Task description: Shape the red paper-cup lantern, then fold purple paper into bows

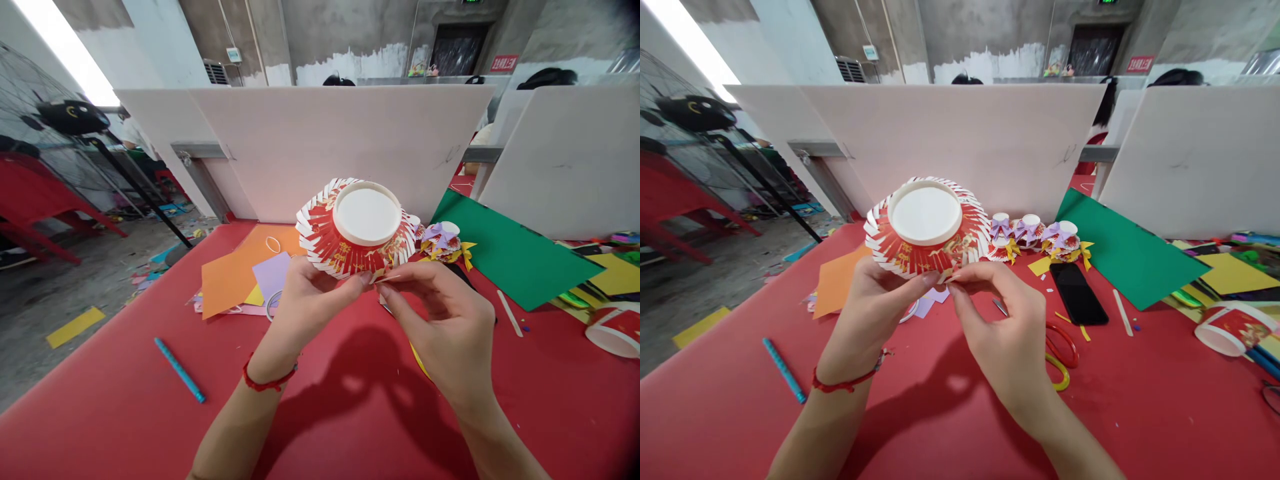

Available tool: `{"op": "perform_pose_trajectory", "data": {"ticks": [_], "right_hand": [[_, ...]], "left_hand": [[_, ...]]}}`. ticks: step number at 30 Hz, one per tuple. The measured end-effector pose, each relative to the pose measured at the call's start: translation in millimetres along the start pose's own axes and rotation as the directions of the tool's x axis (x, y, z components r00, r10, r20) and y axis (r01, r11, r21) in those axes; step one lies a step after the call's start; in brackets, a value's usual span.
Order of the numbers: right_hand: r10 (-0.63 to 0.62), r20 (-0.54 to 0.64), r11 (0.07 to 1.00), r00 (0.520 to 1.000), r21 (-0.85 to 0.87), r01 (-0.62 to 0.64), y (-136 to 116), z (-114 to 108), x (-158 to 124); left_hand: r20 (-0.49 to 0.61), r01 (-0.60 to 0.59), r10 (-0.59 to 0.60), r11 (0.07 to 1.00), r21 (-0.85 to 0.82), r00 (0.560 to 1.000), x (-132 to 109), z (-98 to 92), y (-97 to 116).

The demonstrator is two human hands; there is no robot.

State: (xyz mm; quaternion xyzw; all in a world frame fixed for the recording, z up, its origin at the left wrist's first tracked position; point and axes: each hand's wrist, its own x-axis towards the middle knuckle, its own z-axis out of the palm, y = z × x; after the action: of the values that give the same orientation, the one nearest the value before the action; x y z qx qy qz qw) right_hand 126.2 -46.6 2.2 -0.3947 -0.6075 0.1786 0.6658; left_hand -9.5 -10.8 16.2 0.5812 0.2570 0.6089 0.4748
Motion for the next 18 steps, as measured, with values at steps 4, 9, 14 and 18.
{"op": "perform_pose_trajectory", "data": {"ticks": [4, 9, 14, 18], "right_hand": [[0.009, 0.017, 1.0, 1.0, 0.006, -0.009, -1.0, -1.9, 1.3], [0.039, -0.005, 0.999, 0.999, 0.015, -0.039, -0.7, -4.2, 3.6], [0.046, -0.006, 0.999, 0.999, 0.015, -0.046, 0.4, -6.7, 3.7], [0.051, 0.036, 0.998, 0.998, 0.04, -0.053, 0.0, -7.2, 4.1]], "left_hand": [[0.002, -0.036, 0.036, 0.999, 0.033, 0.999, -0.3, -0.6, -1.0], [-0.025, -0.057, 0.059, 0.996, 0.074, 0.998, -0.8, -1.5, -3.7], [-0.009, -0.023, 0.023, 0.999, 0.048, 1.0, -1.1, -1.9, -2.0], [-0.027, 0.022, -0.02, 0.998, 0.057, 0.999, 0.0, 0.6, 1.3]]}}
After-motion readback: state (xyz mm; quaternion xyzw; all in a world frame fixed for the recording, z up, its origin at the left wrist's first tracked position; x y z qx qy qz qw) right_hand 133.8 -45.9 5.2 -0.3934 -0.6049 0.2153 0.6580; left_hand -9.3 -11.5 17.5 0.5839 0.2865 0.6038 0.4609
